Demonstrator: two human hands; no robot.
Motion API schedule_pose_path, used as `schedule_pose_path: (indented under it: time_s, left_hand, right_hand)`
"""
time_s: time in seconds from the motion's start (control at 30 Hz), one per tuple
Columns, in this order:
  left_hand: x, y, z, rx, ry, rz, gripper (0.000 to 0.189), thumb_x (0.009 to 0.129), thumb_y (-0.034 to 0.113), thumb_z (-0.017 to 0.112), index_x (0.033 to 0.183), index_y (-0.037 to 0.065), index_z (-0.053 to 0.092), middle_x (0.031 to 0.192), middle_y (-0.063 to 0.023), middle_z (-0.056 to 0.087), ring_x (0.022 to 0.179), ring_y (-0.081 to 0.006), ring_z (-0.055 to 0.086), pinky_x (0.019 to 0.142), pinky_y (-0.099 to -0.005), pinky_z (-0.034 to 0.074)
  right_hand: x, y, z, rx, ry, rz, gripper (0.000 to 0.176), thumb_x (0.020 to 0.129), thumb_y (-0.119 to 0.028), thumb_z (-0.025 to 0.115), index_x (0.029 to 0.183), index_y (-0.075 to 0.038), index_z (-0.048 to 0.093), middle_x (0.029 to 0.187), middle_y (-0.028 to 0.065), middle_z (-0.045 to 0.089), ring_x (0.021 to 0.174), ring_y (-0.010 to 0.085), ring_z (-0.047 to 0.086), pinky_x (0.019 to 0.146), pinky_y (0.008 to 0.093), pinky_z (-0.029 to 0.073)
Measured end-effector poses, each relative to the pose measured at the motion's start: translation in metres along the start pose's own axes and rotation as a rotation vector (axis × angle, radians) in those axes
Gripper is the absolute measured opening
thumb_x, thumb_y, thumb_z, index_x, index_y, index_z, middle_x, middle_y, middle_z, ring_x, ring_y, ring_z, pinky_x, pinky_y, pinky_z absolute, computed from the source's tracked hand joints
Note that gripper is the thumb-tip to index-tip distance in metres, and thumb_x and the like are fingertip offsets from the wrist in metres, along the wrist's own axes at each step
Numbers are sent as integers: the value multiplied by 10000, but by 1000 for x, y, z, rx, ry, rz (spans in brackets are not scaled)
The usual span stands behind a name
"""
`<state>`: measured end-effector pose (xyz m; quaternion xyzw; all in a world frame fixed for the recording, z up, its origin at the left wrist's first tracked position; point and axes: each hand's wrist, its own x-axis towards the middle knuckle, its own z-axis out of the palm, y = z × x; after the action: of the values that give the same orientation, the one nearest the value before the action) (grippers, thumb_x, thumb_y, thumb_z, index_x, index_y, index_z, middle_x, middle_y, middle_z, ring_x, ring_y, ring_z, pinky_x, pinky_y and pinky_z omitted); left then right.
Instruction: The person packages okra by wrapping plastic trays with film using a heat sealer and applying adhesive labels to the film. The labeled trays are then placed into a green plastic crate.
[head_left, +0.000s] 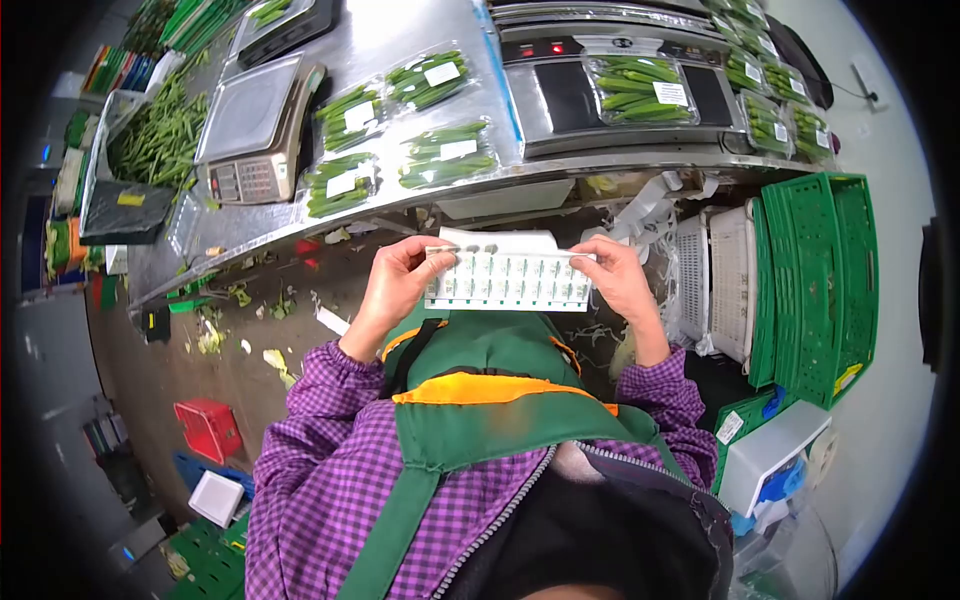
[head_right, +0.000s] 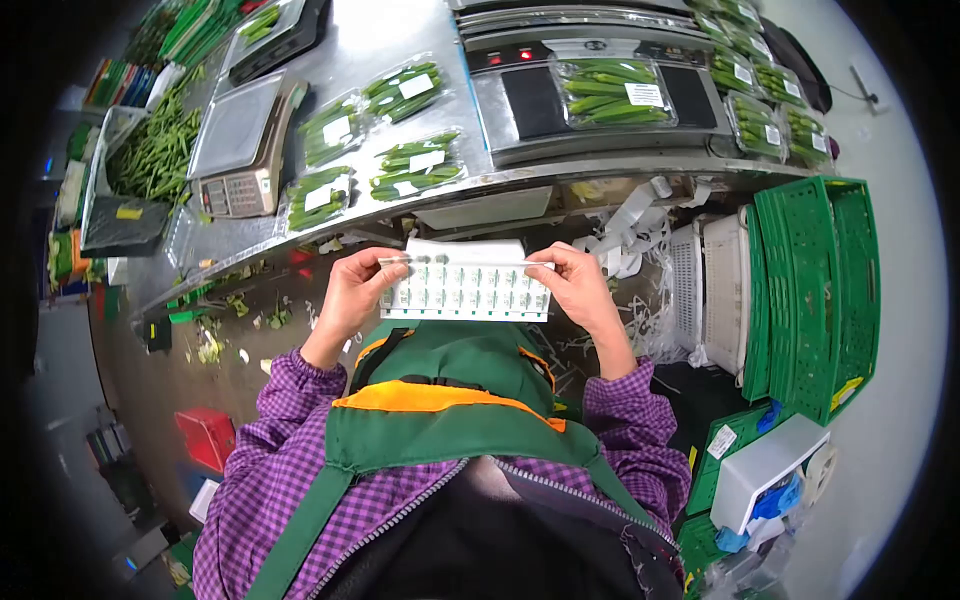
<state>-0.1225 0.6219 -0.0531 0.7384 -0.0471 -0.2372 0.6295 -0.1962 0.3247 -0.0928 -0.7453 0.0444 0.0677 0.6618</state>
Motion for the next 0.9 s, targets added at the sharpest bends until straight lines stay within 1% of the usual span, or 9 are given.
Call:
schedule_pose_path:
  time_s: [0.17, 0.23, 0.27, 0.37, 0.6, 0.73, 0.77, 0.83, 0.9]
  left_hand:
    - [-10, -9, -22, -25, 108, -28, 142, 835, 108, 662, 896, -20, 661, 741, -1, 643, 660, -29, 543, 580, -190, 445]
    - [-10, -6, -33, 50, 156, -86, 123, 845, 111, 652, 874, -8, 663, 757, 9, 642, 661, -24, 542, 589, -181, 439]
    - [-10, -6, -39, 46, 156, -88, 123, 845, 111, 652, 874, -8, 663, 757, 9, 642, 661, -24, 542, 589, -181, 439]
    - [-6, -10, -55, 69, 164, -122, 157, 849, 151, 654, 866, -4, 665, 730, 19, 633, 637, -17, 525, 563, -180, 417]
    - [10, -20, -125, -55, 154, -116, 178, 852, 154, 643, 868, -23, 662, 693, 8, 628, 596, -12, 508, 511, -188, 401]
    - [24, -34, -171, -208, 160, -166, 173, 844, 154, 650, 811, -15, 661, 653, 22, 603, 571, -11, 489, 492, -193, 385]
    - [27, -41, -185, -217, 155, -168, 173, 844, 154, 650, 811, -15, 661, 653, 22, 603, 571, -11, 489, 492, -193, 385]
    - [34, -66, -215, -190, 195, -183, 187, 843, 163, 646, 767, -7, 657, 624, 39, 573, 543, -12, 456, 476, -192, 354]
    - [35, -81, -244, -205, 185, -225, 192, 843, 158, 639, 744, -7, 652, 603, 54, 545, 521, -7, 420, 458, -190, 316]
  right_hand:
    - [18, -11, 20, -78, -152, 140, 203, 801, -108, 668, 964, 9, 638, 854, 36, 579, 774, 113, 546, 673, 250, 436]
    - [28, -34, 41, -615, 27, -332, 332, 761, -166, 693, 1046, -16, 613, 989, 97, 576, 949, 236, 542, 820, 334, 431]
    - [35, -48, 53, -567, -36, -257, 432, 736, -218, 700, 1110, -33, 587, 1087, 135, 542, 1076, 321, 471, 921, 388, 380]
    - [64, -73, 102, -577, -71, -435, 389, 732, -192, 705, 1068, -30, 597, 1027, 121, 577, 993, 299, 517, 875, 363, 407]
    - [119, -88, 199, -613, -129, -461, 135, 749, -149, 678, 837, -51, 646, 741, 62, 575, 737, 248, 534, 678, 346, 430]
    - [146, -86, 244, -690, -67, -543, 86, 749, -116, 680, 802, -51, 657, 751, 49, 587, 711, 195, 543, 644, 313, 430]
    - [153, -89, 255, -698, -70, -537, 86, 749, -116, 680, 802, -51, 657, 751, 49, 587, 711, 195, 543, 644, 313, 430]
    - [166, -93, 274, -279, -81, -13, 58, 782, -70, 660, 815, -23, 649, 806, 21, 619, 735, 98, 557, 641, 249, 430]
    - [195, -67, 289, 36, 10, 106, 128, 807, -39, 638, 922, 14, 617, 840, 26, 633, 770, 53, 560, 655, 209, 434]
